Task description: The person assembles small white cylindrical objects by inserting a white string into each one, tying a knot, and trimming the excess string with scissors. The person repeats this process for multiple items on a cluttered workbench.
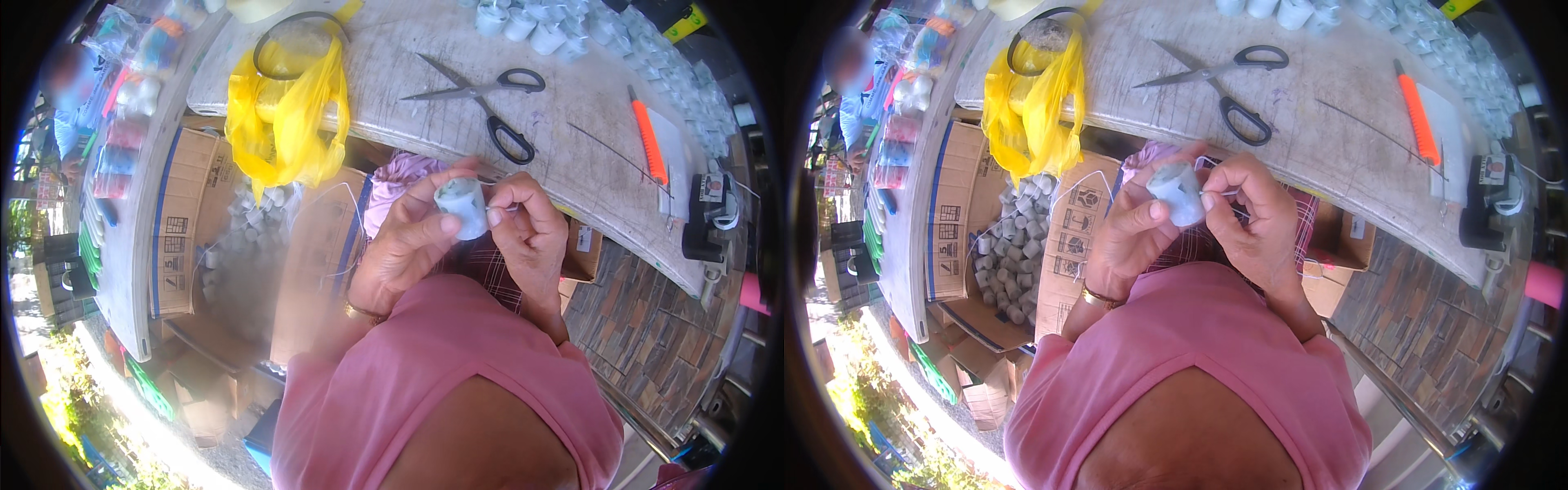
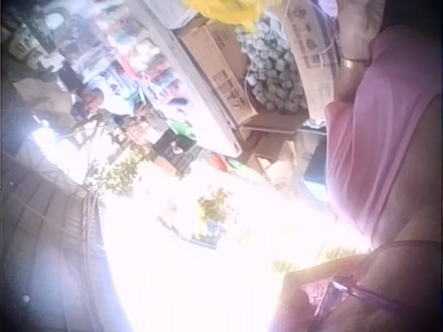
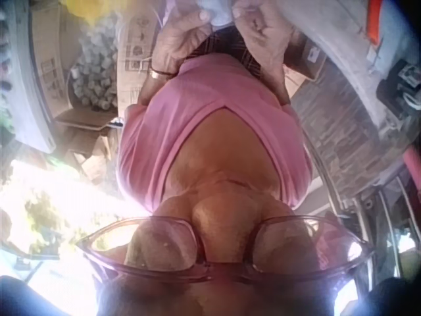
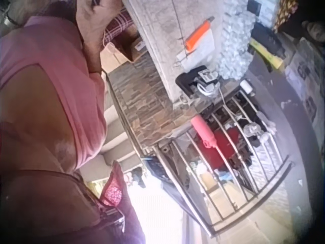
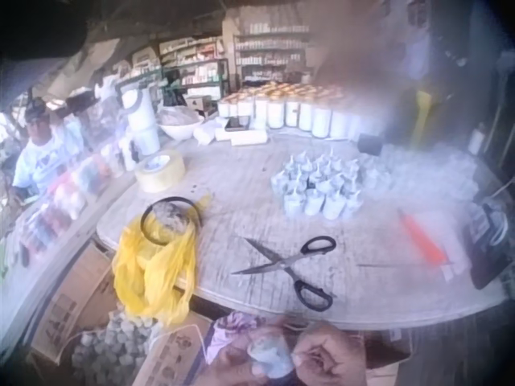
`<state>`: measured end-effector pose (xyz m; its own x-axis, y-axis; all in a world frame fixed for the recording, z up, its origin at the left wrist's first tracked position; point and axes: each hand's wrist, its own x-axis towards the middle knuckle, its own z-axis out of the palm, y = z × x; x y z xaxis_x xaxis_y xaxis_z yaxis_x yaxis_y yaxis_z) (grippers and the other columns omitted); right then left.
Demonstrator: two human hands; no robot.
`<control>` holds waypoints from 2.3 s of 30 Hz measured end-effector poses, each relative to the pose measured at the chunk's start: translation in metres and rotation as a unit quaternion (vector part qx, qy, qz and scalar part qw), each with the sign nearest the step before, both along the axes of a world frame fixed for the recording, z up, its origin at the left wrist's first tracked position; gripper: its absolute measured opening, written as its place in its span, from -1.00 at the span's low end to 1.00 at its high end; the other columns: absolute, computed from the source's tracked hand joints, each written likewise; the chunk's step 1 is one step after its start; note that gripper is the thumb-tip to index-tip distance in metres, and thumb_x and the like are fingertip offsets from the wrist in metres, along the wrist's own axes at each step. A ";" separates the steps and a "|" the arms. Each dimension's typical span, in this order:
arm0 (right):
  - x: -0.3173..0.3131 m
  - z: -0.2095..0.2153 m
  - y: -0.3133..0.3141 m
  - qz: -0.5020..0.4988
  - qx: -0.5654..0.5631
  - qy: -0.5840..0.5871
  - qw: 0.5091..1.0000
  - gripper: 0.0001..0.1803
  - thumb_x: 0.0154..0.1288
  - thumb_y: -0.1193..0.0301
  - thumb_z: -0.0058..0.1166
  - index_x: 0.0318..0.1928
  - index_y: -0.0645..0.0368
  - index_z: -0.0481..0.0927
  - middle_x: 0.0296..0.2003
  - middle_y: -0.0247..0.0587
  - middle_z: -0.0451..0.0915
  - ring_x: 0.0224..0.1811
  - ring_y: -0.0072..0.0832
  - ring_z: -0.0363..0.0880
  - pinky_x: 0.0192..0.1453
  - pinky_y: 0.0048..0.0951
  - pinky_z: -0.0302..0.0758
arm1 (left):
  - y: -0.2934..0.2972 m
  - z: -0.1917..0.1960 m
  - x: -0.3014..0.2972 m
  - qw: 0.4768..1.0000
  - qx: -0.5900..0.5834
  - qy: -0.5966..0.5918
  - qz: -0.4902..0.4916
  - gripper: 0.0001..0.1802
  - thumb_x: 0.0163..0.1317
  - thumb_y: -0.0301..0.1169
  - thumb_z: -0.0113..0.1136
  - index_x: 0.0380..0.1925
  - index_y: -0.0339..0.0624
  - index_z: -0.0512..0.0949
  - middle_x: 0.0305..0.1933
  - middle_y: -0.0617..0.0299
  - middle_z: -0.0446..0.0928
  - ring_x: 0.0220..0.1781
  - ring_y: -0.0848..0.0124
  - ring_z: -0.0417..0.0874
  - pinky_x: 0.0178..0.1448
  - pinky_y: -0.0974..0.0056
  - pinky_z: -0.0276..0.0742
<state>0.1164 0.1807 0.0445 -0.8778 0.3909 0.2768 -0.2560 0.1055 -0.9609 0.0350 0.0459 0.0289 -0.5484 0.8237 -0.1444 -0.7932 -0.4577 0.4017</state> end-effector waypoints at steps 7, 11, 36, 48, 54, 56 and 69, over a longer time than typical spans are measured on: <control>0.000 0.012 0.007 -0.059 0.175 0.054 0.981 -0.83 0.11 0.72 0.15 -0.28 0.27 0.54 -0.30 -0.20 0.56 -0.33 -0.54 0.53 -0.25 -0.56 0.48 | 0.004 -0.004 -0.002 0.883 -0.123 0.428 0.150 -0.42 0.06 -0.80 0.23 0.10 -0.21 0.38 0.12 0.14 0.48 0.11 0.45 0.51 0.18 0.37 0.44; -0.003 0.023 0.004 -0.059 0.230 0.083 0.968 -0.80 0.05 0.73 0.18 -0.29 0.26 0.56 -0.31 -0.19 0.57 -0.37 -0.51 0.57 -0.30 -0.55 0.50 | 0.003 -0.004 0.001 0.862 -0.134 0.456 0.175 -0.42 0.03 -0.82 0.23 0.09 -0.23 0.40 0.12 0.14 0.48 0.07 0.46 0.53 0.15 0.39 0.44; -0.008 0.023 -0.007 -0.102 0.347 0.079 0.929 -0.77 -0.03 0.73 0.19 -0.33 0.20 0.57 -0.36 -0.24 0.57 -0.48 -0.45 0.57 -0.47 -0.51 0.44 | -0.003 0.003 -0.002 0.699 -0.244 0.616 0.268 -0.44 -0.14 -0.77 0.33 -0.04 -0.22 0.50 0.00 0.01 0.56 0.03 0.15 0.62 0.06 0.27 0.53; 0.000 0.027 -0.007 -0.047 0.268 -0.002 0.962 -0.79 0.12 0.79 0.12 -0.24 0.31 0.62 -0.34 -0.13 0.60 -0.42 -0.54 0.60 -0.36 -0.59 0.50 | -0.005 0.000 -0.003 0.672 -0.267 0.632 0.279 -0.47 -0.16 -0.75 0.33 -0.08 -0.22 0.53 -0.01 -0.01 0.56 0.03 0.08 0.61 0.05 0.22 0.54; 0.002 0.026 -0.006 -0.060 0.247 -0.012 0.967 -0.81 0.11 0.74 0.14 -0.24 0.30 0.59 -0.45 -0.15 0.57 -0.46 -0.41 0.59 -0.38 -0.51 0.48 | -0.006 0.004 -0.003 0.652 -0.262 0.658 0.270 -0.48 -0.14 -0.74 0.32 -0.07 -0.23 0.54 -0.03 -0.02 0.55 0.02 0.07 0.60 0.04 0.19 0.54; 0.002 0.029 -0.004 -0.046 0.289 -0.042 0.955 -0.81 0.11 0.72 0.15 -0.24 0.28 0.59 -0.36 -0.14 0.59 -0.46 -0.40 0.59 -0.38 -0.50 0.48 | -0.006 0.006 -0.005 0.634 -0.264 0.677 0.265 -0.48 -0.14 -0.73 0.31 -0.07 -0.23 0.54 -0.03 -0.02 0.55 0.01 0.06 0.60 0.04 0.18 0.54; 0.002 0.018 0.008 0.038 0.197 -0.199 0.959 -0.67 0.13 0.72 0.06 -0.06 0.22 0.59 -0.07 -0.18 0.58 -0.33 -0.54 0.61 -0.30 -0.59 0.48 | -0.015 0.000 -0.006 0.637 -0.321 0.658 0.239 -0.43 -0.17 -0.72 0.31 -0.03 -0.16 0.55 -0.02 0.02 0.56 -0.04 0.04 0.61 -0.02 0.16 0.56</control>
<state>0.1184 0.1887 0.0622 -0.9666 0.2548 0.0275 0.1008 0.4767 -0.8732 0.0295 0.0312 0.0290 -0.7084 0.5203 0.4768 0.5936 0.0737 0.8014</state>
